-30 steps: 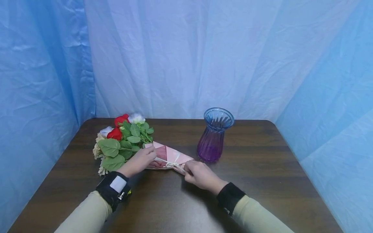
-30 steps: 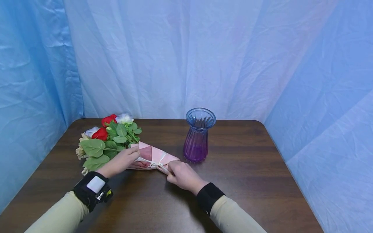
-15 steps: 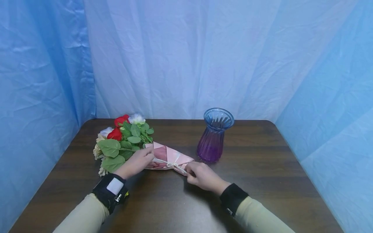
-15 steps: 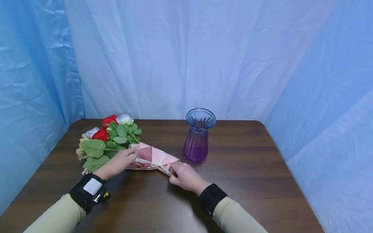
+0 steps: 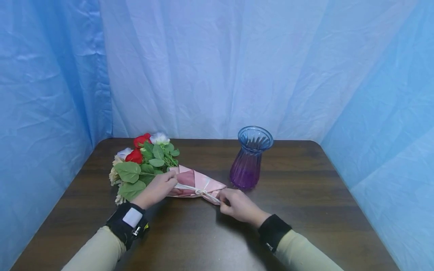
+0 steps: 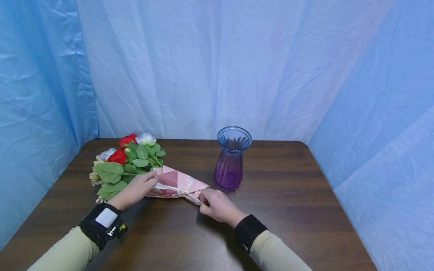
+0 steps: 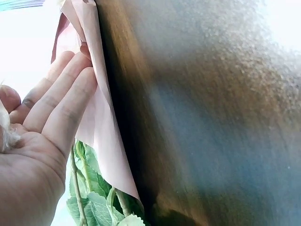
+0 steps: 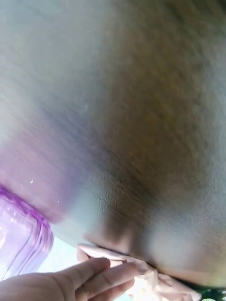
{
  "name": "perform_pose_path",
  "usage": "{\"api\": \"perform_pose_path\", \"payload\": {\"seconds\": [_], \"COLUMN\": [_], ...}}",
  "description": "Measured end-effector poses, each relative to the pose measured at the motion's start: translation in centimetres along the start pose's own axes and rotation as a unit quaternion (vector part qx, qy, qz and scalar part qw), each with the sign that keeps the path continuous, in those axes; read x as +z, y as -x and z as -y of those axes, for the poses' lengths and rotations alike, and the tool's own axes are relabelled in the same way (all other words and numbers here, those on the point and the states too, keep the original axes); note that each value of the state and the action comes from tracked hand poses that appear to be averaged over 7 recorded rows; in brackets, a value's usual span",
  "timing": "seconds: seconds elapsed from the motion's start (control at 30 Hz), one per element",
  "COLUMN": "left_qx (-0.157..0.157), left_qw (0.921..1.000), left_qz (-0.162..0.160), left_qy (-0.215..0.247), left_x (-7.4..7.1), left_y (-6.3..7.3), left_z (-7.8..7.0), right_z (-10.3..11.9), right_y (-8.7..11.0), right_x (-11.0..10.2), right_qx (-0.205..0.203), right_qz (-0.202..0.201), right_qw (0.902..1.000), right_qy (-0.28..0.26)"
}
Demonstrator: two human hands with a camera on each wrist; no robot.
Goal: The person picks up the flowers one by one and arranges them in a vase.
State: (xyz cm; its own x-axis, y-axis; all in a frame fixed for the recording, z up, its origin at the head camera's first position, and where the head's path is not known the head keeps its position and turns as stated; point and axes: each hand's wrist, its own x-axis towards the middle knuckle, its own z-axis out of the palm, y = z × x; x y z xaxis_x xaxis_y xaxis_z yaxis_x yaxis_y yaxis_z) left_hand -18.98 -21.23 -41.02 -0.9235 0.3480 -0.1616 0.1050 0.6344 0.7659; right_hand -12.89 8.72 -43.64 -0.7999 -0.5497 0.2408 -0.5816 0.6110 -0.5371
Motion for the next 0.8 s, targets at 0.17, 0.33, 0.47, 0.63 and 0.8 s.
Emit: {"api": "perform_pose_path", "payload": {"seconds": [0.17, 0.33, 0.47, 0.63, 0.8], "left_qx": [-0.004, 0.003, -0.002, -0.019, -0.030], "left_qw": [1.0000, 0.9998, 0.9997, 0.9996, 0.9983], "left_qz": [-0.006, -0.017, -0.024, -0.018, -0.012], "left_qy": [0.002, 0.006, 0.003, 0.015, 0.047], "left_x": [-0.1, -0.2, -0.4, -0.7, -0.7], "left_y": [0.2, 0.4, 0.4, 0.5, 0.5], "left_z": [0.1, 0.3, 0.5, 0.7, 0.9], "right_z": [-0.3, -0.5, -0.7, -1.0, -1.4], "right_y": [0.2, 0.4, 0.4, 0.6, 0.8], "right_x": [0.2, 0.2, 0.2, 0.1, -0.1], "right_qx": [-0.013, -0.014, -0.013, -0.005, 0.023], "right_qz": [-0.015, -0.019, -0.022, -0.031, -0.016], "right_qw": [0.9998, 0.9997, 0.9996, 0.9995, 0.9996], "right_qy": [-0.004, -0.005, -0.008, -0.007, -0.007]}}
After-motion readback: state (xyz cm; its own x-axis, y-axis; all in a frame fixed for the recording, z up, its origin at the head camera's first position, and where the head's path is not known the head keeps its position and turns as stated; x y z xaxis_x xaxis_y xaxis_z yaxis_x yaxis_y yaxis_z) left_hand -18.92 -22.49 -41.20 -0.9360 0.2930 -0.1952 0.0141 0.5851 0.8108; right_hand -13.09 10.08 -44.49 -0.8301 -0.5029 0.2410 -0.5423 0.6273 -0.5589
